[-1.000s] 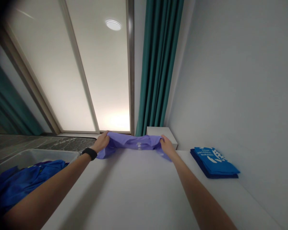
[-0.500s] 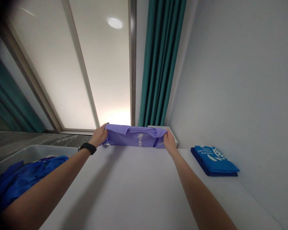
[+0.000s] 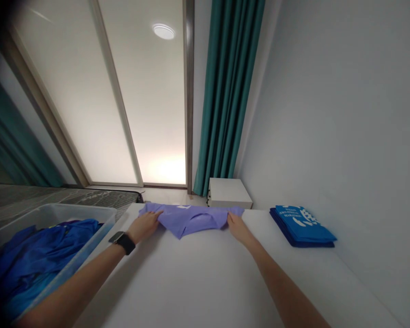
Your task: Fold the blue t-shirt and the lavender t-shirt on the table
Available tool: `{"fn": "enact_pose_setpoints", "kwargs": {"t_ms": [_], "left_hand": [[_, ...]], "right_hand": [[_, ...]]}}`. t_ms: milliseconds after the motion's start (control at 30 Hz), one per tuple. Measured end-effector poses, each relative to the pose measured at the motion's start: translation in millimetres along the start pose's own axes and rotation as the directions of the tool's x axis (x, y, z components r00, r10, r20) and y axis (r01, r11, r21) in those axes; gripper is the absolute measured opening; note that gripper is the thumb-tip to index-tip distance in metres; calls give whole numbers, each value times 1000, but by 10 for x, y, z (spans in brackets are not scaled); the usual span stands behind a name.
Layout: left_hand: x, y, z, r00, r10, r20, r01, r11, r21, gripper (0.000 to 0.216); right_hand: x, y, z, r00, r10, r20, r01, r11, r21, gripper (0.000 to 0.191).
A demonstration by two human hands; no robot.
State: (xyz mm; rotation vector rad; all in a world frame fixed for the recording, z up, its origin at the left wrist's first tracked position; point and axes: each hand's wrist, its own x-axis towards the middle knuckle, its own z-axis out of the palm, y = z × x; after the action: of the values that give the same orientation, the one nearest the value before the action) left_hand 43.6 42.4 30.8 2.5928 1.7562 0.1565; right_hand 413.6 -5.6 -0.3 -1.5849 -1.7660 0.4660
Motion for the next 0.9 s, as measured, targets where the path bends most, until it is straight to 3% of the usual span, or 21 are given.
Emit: {"fn": "enact_pose_setpoints", "kwargs": {"t_ms": [167, 300, 367, 467, 567, 600, 633, 700, 733, 800, 900], "left_hand": [[-501, 161, 130, 997, 66, 35, -69, 993, 91, 50], [-911, 238, -45, 982, 23, 188, -48, 991, 129, 54], [-1113, 253, -182, 961, 19, 276, -53, 992, 116, 52], [-1324, 288, -416, 923, 32, 382, -70, 994, 85, 50], [-1332, 391, -603, 920, 87, 383, -118, 991, 58, 52], [-1288, 445, -628, 924, 113, 365, -139, 989, 48, 49], [-1224, 506, -627, 931, 149, 333, -169, 985, 31, 47], [-1056, 635, -537, 943, 265, 204, -267, 964, -19, 48], [-959, 695, -452, 927, 357, 114, -352, 934, -59, 52], [-762, 785, -229, 874, 485, -29, -486, 870, -86, 57], [-508, 817, 121, 810, 584, -59, -587, 805, -86, 53]], "right_hand": [[-686, -15, 137, 988, -4, 153, 21, 994, -109, 46], [-1117, -200, 16, 974, -21, 226, 77, 967, -244, 47], [-1280, -382, -134, 960, 29, 278, 66, 943, -327, 47], [-1397, -702, -429, 898, 122, 424, 20, 949, -316, 44], [-1299, -932, -631, 711, 203, 673, -90, 976, -200, 47], [-1226, -966, -634, 697, 233, 678, -126, 971, -204, 49], [-1143, -977, -596, 732, 233, 640, -126, 970, -209, 50], [-971, -934, -407, 904, 134, 405, -22, 963, -269, 46], [-896, -888, -273, 953, 52, 298, 40, 955, -295, 46], [-785, -767, 12, 951, -121, 284, 213, 922, -323, 46], [-718, -590, 329, 934, -162, 318, 286, 872, -397, 48]]}}
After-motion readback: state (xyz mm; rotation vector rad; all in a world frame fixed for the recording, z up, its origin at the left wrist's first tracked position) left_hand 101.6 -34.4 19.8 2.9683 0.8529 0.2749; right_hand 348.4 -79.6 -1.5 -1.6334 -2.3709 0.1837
